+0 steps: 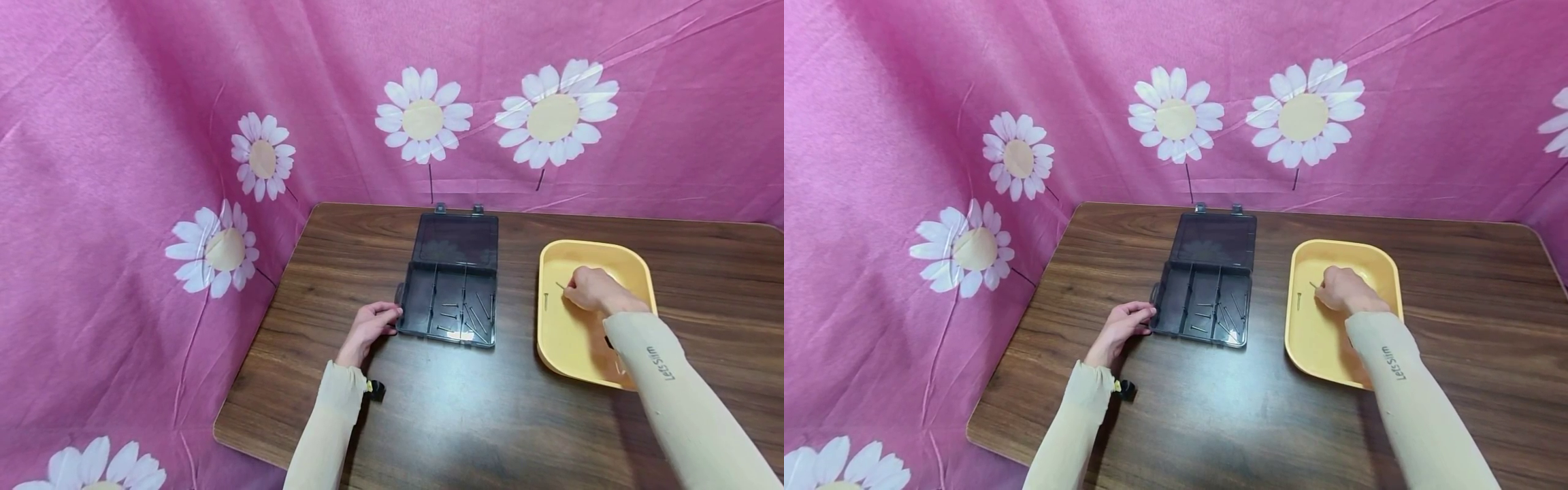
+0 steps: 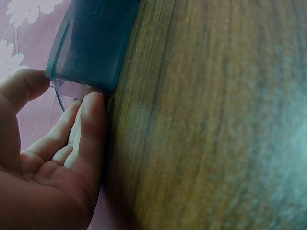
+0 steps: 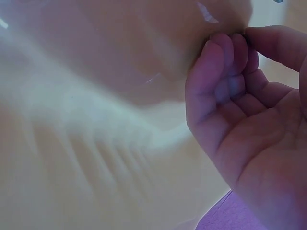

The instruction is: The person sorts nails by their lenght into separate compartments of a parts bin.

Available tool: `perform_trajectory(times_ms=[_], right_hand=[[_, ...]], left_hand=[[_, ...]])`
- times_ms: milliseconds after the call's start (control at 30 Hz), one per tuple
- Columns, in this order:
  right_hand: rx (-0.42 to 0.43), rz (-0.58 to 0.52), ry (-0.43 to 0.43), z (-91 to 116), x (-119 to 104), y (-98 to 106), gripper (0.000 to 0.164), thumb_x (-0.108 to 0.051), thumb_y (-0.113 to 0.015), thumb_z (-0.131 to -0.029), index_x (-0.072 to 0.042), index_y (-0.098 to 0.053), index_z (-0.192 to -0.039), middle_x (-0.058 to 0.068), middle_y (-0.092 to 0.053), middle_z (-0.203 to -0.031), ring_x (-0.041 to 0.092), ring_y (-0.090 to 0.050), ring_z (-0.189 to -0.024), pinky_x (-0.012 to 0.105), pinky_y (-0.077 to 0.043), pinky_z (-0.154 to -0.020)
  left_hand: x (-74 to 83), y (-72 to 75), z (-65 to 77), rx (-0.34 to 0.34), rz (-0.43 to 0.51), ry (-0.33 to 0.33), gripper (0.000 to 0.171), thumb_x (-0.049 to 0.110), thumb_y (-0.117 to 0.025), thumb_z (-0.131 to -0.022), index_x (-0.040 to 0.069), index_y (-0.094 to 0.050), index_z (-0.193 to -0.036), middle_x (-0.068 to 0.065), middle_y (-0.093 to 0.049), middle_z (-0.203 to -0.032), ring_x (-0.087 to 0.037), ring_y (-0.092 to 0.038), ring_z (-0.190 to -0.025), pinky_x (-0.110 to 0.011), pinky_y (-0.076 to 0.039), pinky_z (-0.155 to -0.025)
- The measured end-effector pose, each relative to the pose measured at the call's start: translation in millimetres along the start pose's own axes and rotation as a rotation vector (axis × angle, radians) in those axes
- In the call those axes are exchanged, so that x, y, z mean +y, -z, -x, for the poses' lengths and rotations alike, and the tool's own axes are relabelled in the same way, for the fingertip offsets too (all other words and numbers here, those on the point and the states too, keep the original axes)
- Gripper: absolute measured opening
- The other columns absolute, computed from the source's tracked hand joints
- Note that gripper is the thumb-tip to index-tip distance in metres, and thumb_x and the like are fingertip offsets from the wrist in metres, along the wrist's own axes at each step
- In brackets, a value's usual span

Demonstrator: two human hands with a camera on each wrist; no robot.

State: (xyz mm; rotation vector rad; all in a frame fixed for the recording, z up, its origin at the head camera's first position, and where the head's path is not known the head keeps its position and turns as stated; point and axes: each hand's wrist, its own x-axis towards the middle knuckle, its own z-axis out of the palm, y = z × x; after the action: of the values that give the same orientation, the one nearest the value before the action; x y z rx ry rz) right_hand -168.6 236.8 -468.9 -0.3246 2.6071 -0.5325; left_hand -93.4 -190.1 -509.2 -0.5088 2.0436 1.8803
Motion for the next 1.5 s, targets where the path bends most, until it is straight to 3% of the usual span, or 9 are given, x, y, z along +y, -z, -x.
perform_trajectory(times_ms=[433,833,1000,1133,1300,1500], right_hand=[[0.052,-0.016,0.028,2,2,2,0.026,-0.019,-0.053,-0.086,-0.006,-0.068,-0.069,-0.002,-0.046,-0.056,0.016,-0.043,-0.058,0.026,-0.033,-0.053],[0.145,-0.048,0.004,8,1,7,0.017,-0.019,-0.06,-0.083,-0.004,-0.066,-0.081,0.004,-0.058,-0.069,0.019,-0.049,-0.066,0.027,-0.037,-0.055],[0.277,-0.019,0.064,6,-1,7,0.018,-0.011,-0.052,-0.087,0.003,-0.063,-0.09,0.015,-0.064,-0.079,0.03,-0.057,-0.074,0.042,-0.047,-0.066],[0.342,-0.014,0.083,6,-2,5,0.022,-0.009,-0.051,-0.09,0.009,-0.062,-0.096,0.023,-0.066,-0.087,0.04,-0.06,-0.082,0.055,-0.048,-0.076],[0.387,-0.025,0.081,7,-2,4,0.022,-0.008,-0.048,-0.091,0.009,-0.061,-0.096,0.027,-0.064,-0.092,0.044,-0.06,-0.087,0.058,-0.047,-0.079],[0.437,-0.049,0.084,10,-5,4,0.018,-0.006,-0.047,-0.09,0.008,-0.059,-0.093,0.026,-0.061,-0.091,0.042,-0.058,-0.088,0.056,-0.046,-0.078]], left_hand=[[1.5,-1.6,-1.5,-0.003,0.002,-0.006,0.024,0.009,-0.067,-0.087,-0.004,-0.067,-0.108,0.0,-0.07,-0.089,-0.008,-0.06,-0.076,-0.02,-0.055,-0.061],[0.1,-0.2,0.1,-0.012,0.006,-0.014,0.025,0.008,-0.066,-0.087,-0.005,-0.066,-0.109,-0.001,-0.069,-0.091,-0.008,-0.061,-0.076,-0.02,-0.056,-0.061],[-0.2,0.2,1.3,-0.013,0.002,-0.022,0.026,0.01,-0.066,-0.087,-0.005,-0.067,-0.109,-0.003,-0.069,-0.094,-0.009,-0.061,-0.077,-0.021,-0.056,-0.063],[0.0,1.3,4.1,-0.028,0.002,-0.054,0.023,0.011,-0.067,-0.086,-0.002,-0.069,-0.105,-0.004,-0.07,-0.094,-0.008,-0.061,-0.077,-0.021,-0.057,-0.063],[0.6,1.4,5.1,-0.03,0.0,-0.061,0.022,0.012,-0.067,-0.086,-0.001,-0.069,-0.104,-0.004,-0.07,-0.094,-0.008,-0.061,-0.078,-0.021,-0.057,-0.063],[0.2,-0.4,2.0,0.003,-0.01,-0.008,0.025,0.009,-0.066,-0.087,-0.005,-0.067,-0.108,-0.002,-0.069,-0.091,-0.008,-0.06,-0.076,-0.02,-0.056,-0.061]])
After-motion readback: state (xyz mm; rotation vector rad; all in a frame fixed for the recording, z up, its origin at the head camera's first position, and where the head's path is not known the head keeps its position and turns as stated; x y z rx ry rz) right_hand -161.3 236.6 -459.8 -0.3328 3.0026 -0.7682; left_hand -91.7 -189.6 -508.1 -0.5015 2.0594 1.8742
